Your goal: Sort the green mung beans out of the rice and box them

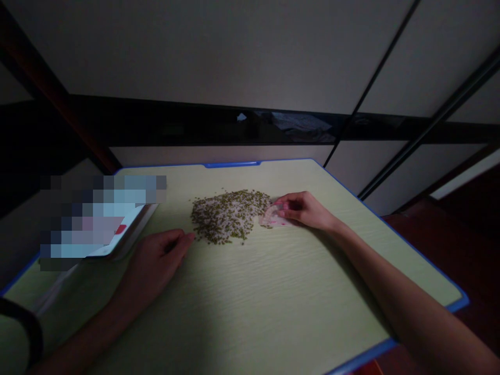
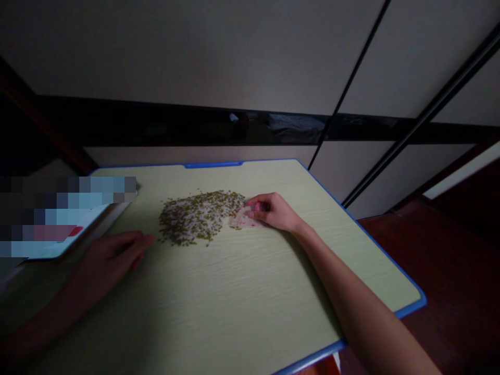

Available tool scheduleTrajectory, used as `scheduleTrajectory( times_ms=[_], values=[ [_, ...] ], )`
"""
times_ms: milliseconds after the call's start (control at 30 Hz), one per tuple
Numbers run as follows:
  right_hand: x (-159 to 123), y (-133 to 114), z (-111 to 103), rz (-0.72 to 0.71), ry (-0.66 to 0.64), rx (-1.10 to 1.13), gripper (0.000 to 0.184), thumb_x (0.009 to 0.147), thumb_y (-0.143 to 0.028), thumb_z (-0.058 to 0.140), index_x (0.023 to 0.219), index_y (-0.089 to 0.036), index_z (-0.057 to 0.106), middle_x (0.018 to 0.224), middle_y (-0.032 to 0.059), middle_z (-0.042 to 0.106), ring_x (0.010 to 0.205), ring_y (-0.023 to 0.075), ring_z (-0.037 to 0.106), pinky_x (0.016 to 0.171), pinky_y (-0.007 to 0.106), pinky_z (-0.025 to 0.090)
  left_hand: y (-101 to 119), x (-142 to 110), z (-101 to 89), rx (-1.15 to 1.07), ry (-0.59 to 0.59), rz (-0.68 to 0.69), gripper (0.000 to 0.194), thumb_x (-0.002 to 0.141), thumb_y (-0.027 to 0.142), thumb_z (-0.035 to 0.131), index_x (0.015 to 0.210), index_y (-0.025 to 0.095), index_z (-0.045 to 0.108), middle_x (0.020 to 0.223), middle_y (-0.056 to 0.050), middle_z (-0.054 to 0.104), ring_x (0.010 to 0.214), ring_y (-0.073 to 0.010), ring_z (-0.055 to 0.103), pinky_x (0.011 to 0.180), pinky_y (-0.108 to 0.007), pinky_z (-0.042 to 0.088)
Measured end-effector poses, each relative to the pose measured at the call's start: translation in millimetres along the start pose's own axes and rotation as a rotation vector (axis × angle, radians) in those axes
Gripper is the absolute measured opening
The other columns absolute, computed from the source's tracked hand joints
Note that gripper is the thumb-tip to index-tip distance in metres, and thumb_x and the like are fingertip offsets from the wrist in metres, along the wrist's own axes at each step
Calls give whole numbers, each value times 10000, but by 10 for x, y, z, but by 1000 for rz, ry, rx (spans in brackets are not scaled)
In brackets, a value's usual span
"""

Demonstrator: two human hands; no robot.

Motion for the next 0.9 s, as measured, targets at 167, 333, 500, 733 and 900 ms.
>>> scheduleTrajectory(
  times_ms=[167, 333, 500, 733, 900],
  values=[
    [-11, -56, 71, -26, -24, 14, 324, 703, -310, 619, 925, -76, 648, 547, -41, 408, 472, 62, 333, 425, 199, 266, 4, 2, -5, -8, 0, -12, 393, 646, 526, 388, 394, 226, 353, 358, 77, 335, 380, -100, 353, 424, -228, 263],
    [-29, -126, 139, -35, -49, 17, 315, 703, -282, 613, 928, -64, 648, 579, -33, 416, 493, 64, 336, 440, 201, 276, 13, -8, -3, -4, -20, -14, 386, 660, 503, 397, 397, 223, 363, 355, 80, 340, 378, -98, 356, 430, -230, 270],
    [-34, -180, 220, -40, -82, 31, 296, 701, -273, 615, 924, -81, 647, 570, -39, 407, 489, 66, 336, 440, 202, 271, 8, -6, 1, -3, -13, -3, 385, 666, 505, 392, 406, 224, 345, 366, 80, 328, 385, -100, 351, 436, -233, 271],
    [-63, -311, 327, -78, -124, -11, 340, 701, -266, 623, 942, -28, 645, 591, -24, 433, 504, 73, 352, 453, 208, 280, 12, 1, 3, -9, -24, -18, 379, 672, 502, 386, 419, 225, 337, 388, 79, 318, 404, -102, 352, 446, -234, 268],
    [-88, -383, 428, -104, -138, -27, 297, 714, -246, 616, 942, -61, 660, 640, 7, 524, 538, 88, 403, 487, 217, 330, 5, -10, 7, -3, -23, -9, 373, 677, 498, 384, 429, 224, 334, 403, 79, 313, 417, -104, 353, 459, -237, 264]
  ],
)
Point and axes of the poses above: each hand's wrist, its own x-axis towards the middle knuckle, its own z-axis out of the palm, y = z × x, the point moved 6 cm from there along x, towards the middle knuckle
